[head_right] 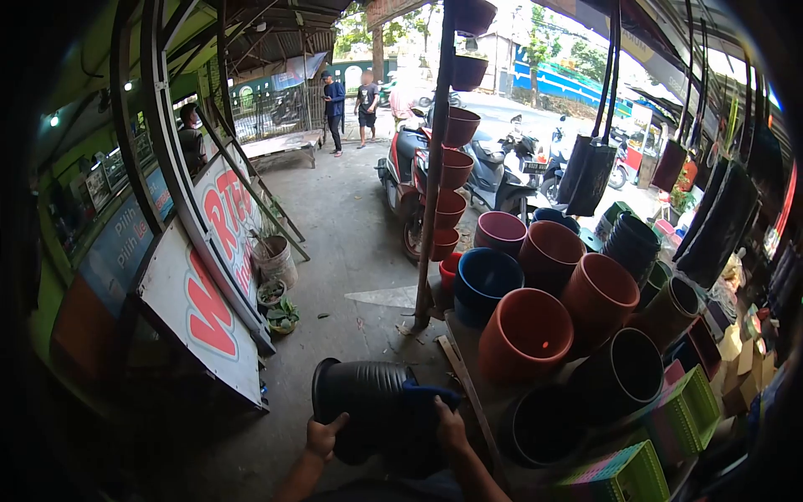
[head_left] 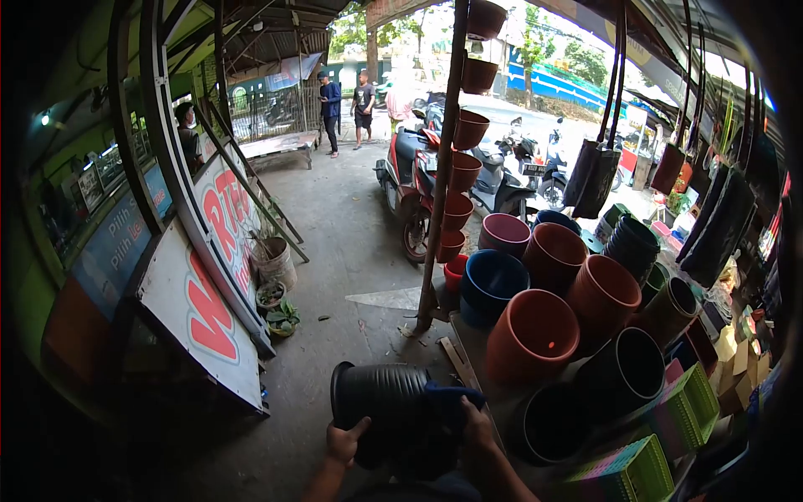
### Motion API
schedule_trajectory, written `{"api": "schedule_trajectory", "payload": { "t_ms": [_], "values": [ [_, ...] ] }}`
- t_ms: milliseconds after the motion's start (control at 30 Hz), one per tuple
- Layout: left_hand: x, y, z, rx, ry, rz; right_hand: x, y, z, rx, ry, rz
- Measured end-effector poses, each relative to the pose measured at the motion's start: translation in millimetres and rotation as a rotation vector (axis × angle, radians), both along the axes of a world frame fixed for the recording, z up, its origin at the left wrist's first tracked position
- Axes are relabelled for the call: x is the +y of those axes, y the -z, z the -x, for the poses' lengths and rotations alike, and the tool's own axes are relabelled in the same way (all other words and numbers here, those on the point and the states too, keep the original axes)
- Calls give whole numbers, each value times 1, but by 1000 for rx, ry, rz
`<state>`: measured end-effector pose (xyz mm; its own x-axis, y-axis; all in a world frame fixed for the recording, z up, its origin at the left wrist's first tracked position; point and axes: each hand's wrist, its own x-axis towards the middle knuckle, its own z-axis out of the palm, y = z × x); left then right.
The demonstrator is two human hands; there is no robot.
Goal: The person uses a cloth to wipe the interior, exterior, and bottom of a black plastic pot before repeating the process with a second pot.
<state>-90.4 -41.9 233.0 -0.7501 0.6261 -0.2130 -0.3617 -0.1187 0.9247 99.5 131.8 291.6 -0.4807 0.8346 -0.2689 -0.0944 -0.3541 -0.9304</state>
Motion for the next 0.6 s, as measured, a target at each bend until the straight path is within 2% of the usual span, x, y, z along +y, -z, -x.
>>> {"api": "schedule_trajectory", "payload": {
  "t_ms": [33, 67, 133, 167, 200, 233, 267, 333, 400, 467, 567, 600],
  "values": [
    [3, 3, 0, 172, -13, 27, -6, -25, -2, 86, 95, 262],
    [6, -4, -2, 176, -8, 26, -9, -34, -2, 90, 99, 261],
    [13, -20, -11, 448, 89, 347, -13, -42, -1, -82, 196, 143],
    [17, -14, -11, 542, 133, 321, -9, -25, 0, -82, 202, 141],
    [20, -9, -14, 542, 136, 319, -3, 7, 2, -52, 131, 35],
    [25, -16, -21, 687, 224, 420, -1, 15, 6, -21, 58, -70],
    [28, -23, -28, 832, 313, 524, 0, 22, 9, -19, 60, -68],
    [37, -37, -42, 929, 394, 499, 0, 13, 21, -73, -58, -373],
    [46, -36, -56, 1087, 615, 539, 4, 10, 20, -149, -113, -362],
    [56, -34, -69, 1115, 605, 517, 8, -4, 11, -344, -67, -460],
    [75, -38, -84, 1173, 596, 476, 26, 25, -8, -391, 50, -527],
    [82, -40, -88, 1210, 596, 460, 30, 20, -14, -393, 71, -519]
  ]
}}
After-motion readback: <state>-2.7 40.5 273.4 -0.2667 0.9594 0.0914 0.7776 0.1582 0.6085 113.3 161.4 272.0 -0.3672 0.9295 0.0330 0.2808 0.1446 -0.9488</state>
